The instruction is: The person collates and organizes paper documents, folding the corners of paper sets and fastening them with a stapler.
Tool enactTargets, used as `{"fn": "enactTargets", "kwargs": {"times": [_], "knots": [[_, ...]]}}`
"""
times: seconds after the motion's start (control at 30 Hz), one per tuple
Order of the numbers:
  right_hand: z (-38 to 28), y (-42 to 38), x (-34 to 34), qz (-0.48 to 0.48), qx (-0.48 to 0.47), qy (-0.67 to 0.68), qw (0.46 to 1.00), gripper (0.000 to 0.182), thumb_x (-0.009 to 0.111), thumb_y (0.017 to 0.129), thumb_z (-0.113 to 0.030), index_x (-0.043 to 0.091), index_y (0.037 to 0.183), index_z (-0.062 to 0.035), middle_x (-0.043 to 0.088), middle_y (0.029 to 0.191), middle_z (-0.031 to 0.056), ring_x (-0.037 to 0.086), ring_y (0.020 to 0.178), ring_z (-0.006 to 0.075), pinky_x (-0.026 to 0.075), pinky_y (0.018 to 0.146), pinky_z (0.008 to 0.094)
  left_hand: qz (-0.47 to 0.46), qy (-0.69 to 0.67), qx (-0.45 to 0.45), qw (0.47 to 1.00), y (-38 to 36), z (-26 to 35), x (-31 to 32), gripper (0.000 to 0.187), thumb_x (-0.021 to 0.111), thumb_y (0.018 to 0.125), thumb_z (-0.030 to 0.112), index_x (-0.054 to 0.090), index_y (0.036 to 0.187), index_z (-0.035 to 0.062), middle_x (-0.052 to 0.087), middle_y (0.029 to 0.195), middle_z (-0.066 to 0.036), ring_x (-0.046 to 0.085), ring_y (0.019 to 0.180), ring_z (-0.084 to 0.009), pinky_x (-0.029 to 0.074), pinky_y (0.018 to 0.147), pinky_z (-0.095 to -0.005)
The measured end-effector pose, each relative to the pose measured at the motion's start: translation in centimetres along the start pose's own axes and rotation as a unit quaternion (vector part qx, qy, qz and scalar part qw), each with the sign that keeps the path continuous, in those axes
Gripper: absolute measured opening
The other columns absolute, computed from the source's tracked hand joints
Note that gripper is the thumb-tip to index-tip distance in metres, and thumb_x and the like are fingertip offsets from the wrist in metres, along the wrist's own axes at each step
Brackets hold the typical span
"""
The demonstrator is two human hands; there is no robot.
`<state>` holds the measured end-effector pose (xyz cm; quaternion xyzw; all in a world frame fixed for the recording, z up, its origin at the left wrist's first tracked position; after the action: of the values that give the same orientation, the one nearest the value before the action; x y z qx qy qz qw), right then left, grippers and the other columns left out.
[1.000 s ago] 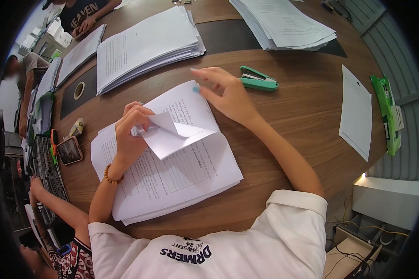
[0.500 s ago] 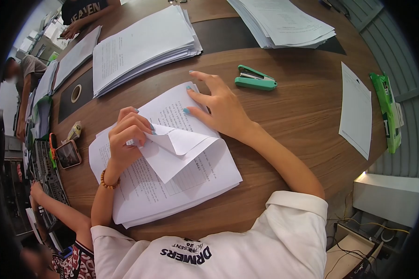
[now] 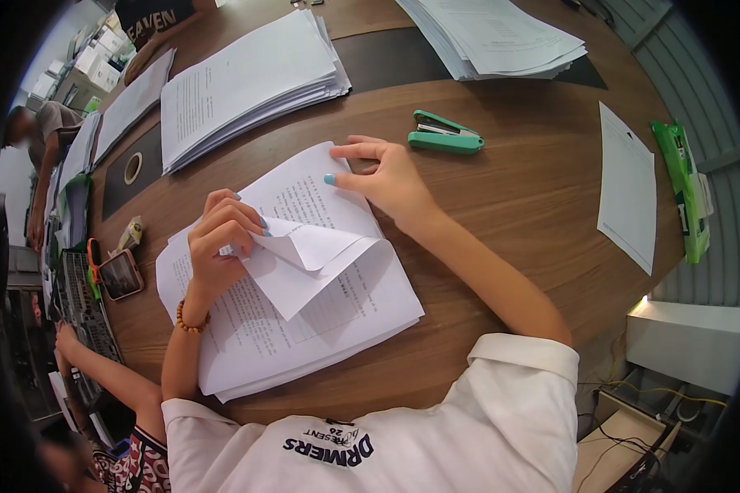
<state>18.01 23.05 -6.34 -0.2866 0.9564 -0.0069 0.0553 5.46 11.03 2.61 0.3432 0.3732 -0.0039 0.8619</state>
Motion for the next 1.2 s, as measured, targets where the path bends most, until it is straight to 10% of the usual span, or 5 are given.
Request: {"fn": "enactTargets", "kwargs": {"times": [0.5,0.67,1.2], "knots": [[1.0,-0.1,1.3,-0.054,0.115,0.042,0.991,0.022,0.071,0.064,-0.015,0.066,0.083,-0.0051,0.033,0.13,0.0141,0.05,0.093,0.0212,0.036,0.085,0.0318,0.007,0.015,0.014,1.0,0.1,0.4,-0.2,0.029,0.06,0.042,-0.011,0.043,0.055,0.009,0.055,0.066,0.001,0.055,0.074,-0.0148,0.037,0.076,-0.0334],[-9.0,-2.9,2.1,-0.051,-0.265,-0.214,0.939,0.008,0.07,0.061,-0.01,0.067,0.067,-0.0112,0.048,0.116,0.009,0.046,0.097,0.0194,0.037,0.075,0.0275,0.104,-0.039,-0.104,0.988,0.3,-0.4,-1.4,0.032,0.064,0.043,-0.008,0.058,0.07,0.0097,0.054,0.065,0.001,0.054,0.075,-0.0145,0.036,0.076,-0.029],[-8.9,-3.9,3.7,-0.068,-0.266,-0.152,0.95,0.008,0.064,0.065,0.004,0.059,0.069,-0.0009,0.056,0.082,0.0048,0.055,0.077,0.0144,0.043,0.067,0.0247,0.07,0.105,-0.028,0.992,-0.1,-0.2,-1.8,0.052,0.06,0.039,-0.005,0.067,0.086,0.0134,0.05,0.061,0.006,0.047,0.069,-0.0138,0.033,0.068,-0.0263]]}}
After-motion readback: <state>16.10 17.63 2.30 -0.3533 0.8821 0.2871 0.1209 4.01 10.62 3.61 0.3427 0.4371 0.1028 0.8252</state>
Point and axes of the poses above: each hand's wrist, its own y-axis towards the middle knuckle, its own x-axis out of the palm, z = x × y, the point moved 10 cm from there along y, towards the middle knuckle
